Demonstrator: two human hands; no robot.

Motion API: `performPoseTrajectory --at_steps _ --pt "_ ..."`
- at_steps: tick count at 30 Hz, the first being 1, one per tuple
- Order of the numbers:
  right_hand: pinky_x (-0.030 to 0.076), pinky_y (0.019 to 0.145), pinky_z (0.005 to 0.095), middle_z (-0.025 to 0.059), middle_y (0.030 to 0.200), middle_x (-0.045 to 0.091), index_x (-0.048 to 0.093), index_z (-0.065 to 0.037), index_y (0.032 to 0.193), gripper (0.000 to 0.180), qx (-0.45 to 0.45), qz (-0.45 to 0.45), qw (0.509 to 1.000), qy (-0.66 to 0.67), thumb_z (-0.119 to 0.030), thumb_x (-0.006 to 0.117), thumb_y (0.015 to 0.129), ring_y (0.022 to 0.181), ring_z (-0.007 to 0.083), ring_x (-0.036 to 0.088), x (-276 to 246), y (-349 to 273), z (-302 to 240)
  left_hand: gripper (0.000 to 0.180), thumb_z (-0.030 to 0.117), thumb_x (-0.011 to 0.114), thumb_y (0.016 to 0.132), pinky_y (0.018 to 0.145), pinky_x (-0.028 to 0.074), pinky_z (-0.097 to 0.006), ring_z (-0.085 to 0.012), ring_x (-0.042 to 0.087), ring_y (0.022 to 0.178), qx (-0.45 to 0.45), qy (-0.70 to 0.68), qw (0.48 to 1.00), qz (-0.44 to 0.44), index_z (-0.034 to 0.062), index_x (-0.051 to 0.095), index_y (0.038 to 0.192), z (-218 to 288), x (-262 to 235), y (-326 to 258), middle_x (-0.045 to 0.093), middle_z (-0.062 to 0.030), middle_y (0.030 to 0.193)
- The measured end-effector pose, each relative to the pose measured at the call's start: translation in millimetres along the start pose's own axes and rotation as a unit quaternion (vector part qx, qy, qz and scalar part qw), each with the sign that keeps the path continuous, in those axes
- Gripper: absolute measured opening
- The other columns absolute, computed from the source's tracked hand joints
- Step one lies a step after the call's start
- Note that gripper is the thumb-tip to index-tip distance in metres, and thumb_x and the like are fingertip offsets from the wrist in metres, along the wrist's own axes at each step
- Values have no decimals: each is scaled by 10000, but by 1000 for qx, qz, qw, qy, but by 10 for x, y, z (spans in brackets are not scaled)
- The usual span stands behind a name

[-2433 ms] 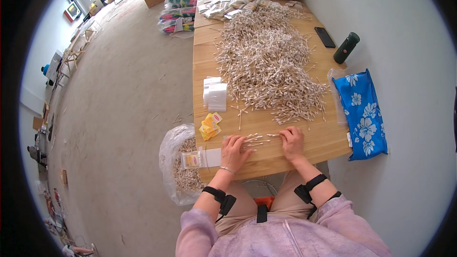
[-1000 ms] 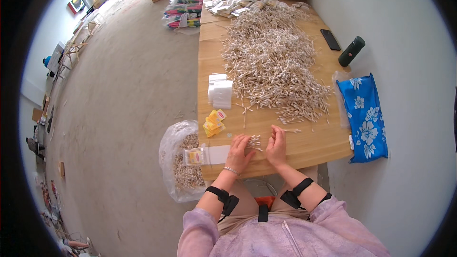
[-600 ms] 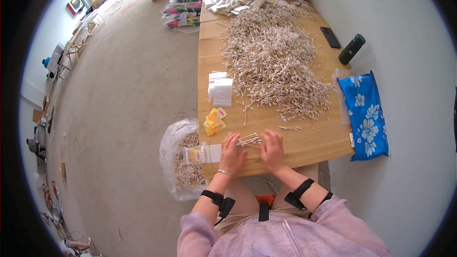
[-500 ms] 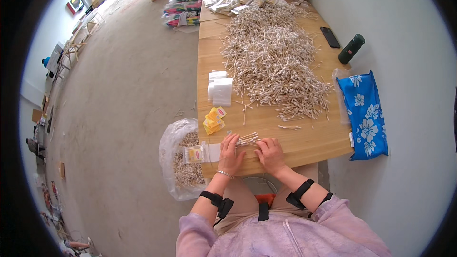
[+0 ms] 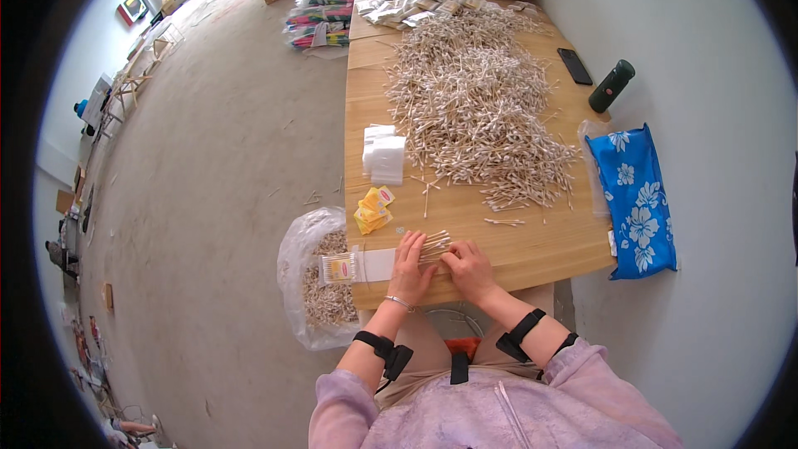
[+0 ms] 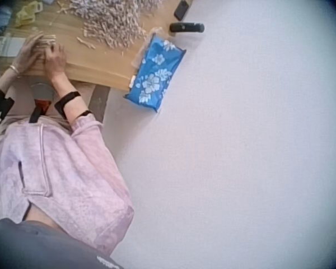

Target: Picking up and organizing loose cotton swabs and placing them into a plastic container.

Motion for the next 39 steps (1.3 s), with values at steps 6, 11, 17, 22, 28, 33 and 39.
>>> performPoseTrajectory --at_steps 6,11,17,22,28,33,39 --pt "431 886 396 103 1058 533 585 -70 1067 351 118 40 989 79 -68 651 722 1011 287 507 -48 98 130 612 152 681 784 1092 302 -426 -359 337 1319 -7 63 998 3 11 428 1323 -39 48 98 421 -174 1371" --pt "300 1073 426 167 1359 412 431 18 1300 524 98 29 995 8 -50 532 791 1281 334 358 -55 47 194 720 413 569 868 1153 130 -439 -320 191 1404 -30 246 966 -72 32 307 1420 60 231 21 263 -160 1496" --pt "253 1105 436 210 1424 334 366 58 1341 546 109 -19 993 50 -27 497 817 1337 373 283 22 -104 241 872 603 439 864 1152 -31 -455 -274 8 1444 -42 311 932 -181 79 132 1490 105 260 2 82 -141 1555" --pt "255 1103 440 219 1411 343 376 68 1323 528 109 5 991 73 -9 491 813 1327 380 294 22 -134 267 947 687 412 826 1134 -59 -502 -273 -17 1445 -37 329 915 -231 94 104 1497 221 187 -55 41 -137 1561" --pt "303 1064 435 218 1335 408 450 57 1254 454 88 25 994 65 -18 521 812 1268 381 362 -27 -125 285 993 700 418 816 1127 -70 -513 -304 -43 1441 -55 340 901 -264 62 69 1492 308 216 -114 21 -168 1555" --pt "408 952 410 147 1123 542 575 -15 1109 313 131 12 989 73 -124 606 817 1096 328 494 -36 246 257 1013 695 438 812 1128 -57 -515 -314 -38 1440 -67 331 908 -248 44 59 1489 252 244 -121 15 -168 1555" --pt "448 871 404 111 994 564 613 -64 971 279 224 -21 972 73 -246 693 775 1014 294 533 229 988 255 1033 711 438 802 1128 -39 -520 -322 -26 1439 -73 338 900 -265 47 49 1490 257 217 115 38 -173 1552"
Point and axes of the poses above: each hand's wrist, its own y-axis towards the middle knuckle, its own x-axis out of the palm, z = x × y, the point moved 2 cm from there along y, towards the middle knuckle
